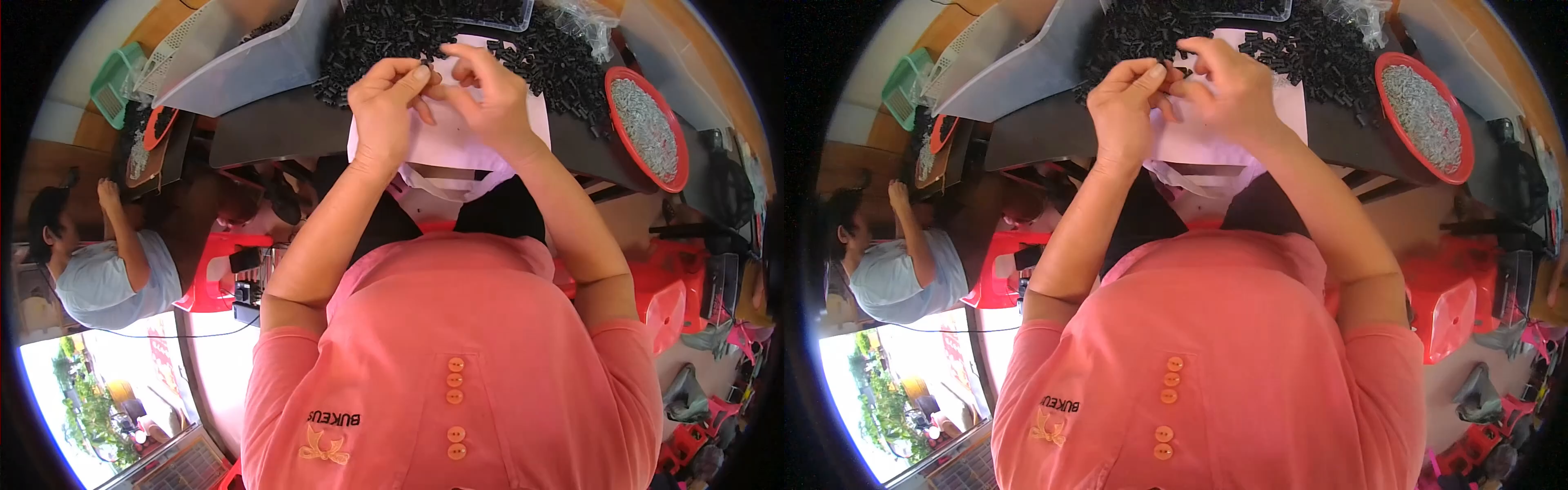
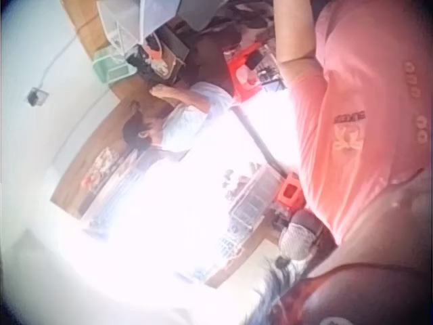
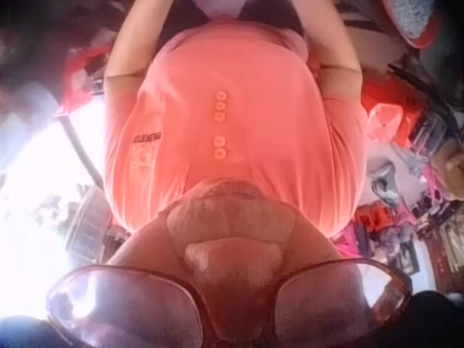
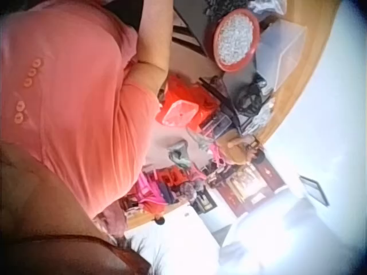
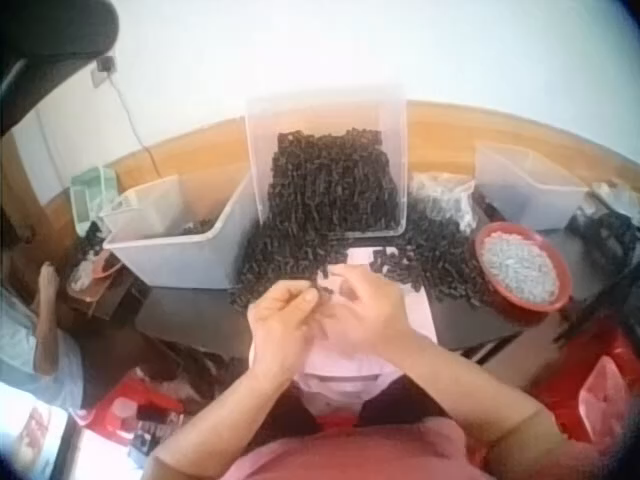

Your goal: The person assembles components by picking up black plastic parts and small metal pins from the table and fitting them together by hand.

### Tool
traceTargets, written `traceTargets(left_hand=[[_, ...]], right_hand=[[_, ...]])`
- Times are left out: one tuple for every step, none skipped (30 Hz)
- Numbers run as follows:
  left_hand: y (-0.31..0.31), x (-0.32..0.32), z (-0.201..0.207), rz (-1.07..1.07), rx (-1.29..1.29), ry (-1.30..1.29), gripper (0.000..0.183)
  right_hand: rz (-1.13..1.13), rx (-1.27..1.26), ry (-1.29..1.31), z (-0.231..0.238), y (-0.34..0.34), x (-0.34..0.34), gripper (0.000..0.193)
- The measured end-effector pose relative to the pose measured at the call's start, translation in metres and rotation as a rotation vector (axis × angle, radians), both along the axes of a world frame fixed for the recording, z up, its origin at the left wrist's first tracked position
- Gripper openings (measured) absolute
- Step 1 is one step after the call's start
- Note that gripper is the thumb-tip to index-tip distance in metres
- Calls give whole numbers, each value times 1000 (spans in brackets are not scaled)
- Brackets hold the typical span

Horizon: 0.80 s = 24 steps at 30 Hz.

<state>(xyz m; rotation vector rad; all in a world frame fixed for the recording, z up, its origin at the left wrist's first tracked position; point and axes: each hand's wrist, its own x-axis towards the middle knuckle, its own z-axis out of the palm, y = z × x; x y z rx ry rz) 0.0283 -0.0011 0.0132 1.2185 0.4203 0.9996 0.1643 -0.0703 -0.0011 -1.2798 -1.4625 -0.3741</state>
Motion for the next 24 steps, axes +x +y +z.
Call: traceTargets(left_hand=[[3,-2,6,-24,15,2,15],[7,-5,11,-48,29,4,17],[11,-7,15,-90,13,-29,18],[14,-8,20,-111,-14,-79,17],[16,-9,24,-133,-42,-128,16],[17,-13,29,-105,11,-121,16],[19,-19,37,-35,95,-90,16],[20,-27,50,36,179,-59,16],[18,-32,67,150,313,29,15],[32,-39,77,196,399,-19,13],[44,-46,90,256,506,-2,14],[56,-52,104,314,614,12,16],[69,-56,114,396,673,157,16],[86,-59,122,481,732,303,17],[108,-75,125,558,833,388,17],[106,-66,120,541,835,391,17],[102,-55,113,615,1180,457,17],[97,-44,102,682,1527,512,18],[75,-30,85,454,1268,340,19],[48,-20,78,395,1464,434,19],[39,-9,60,276,1443,481,17],[31,2,41,195,1486,417,17],[24,8,24,142,1491,463,16],[15,12,14,102,1436,515,15]], right_hand=[[36,-30,119,2,-6,3,35],[72,-60,239,5,-11,5,33],[94,-105,380,8,-17,6,27],[92,-98,385,7,-20,11,27],[114,-62,474,5,-21,18,23],[136,-26,564,3,-23,23,20],[132,-4,598,4,-26,22,17],[131,-3,607,6,-32,21,17],[152,-5,665,6,-38,23,16],[177,-1,715,6,-44,22,15],[171,3,726,3,-48,23,15],[185,-19,771,1,-53,25,14],[202,-41,817,-1,-57,27,13],[201,-36,826,-4,-58,28,13],[263,-61,859,-6,-54,22,13],[273,-85,890,-10,-56,25,13],[260,-82,899,-12,-57,26,13],[219,-87,873,-12,-59,27,13],[192,-98,851,-13,-60,26,13],[191,-100,858,-14,-62,26,13],[168,-116,836,-14,-62,26,13],[148,-131,815,-13,-62,25,13],[152,-133,818,-14,-60,24,13],[154,-137,801,-15,-60,24,13]])
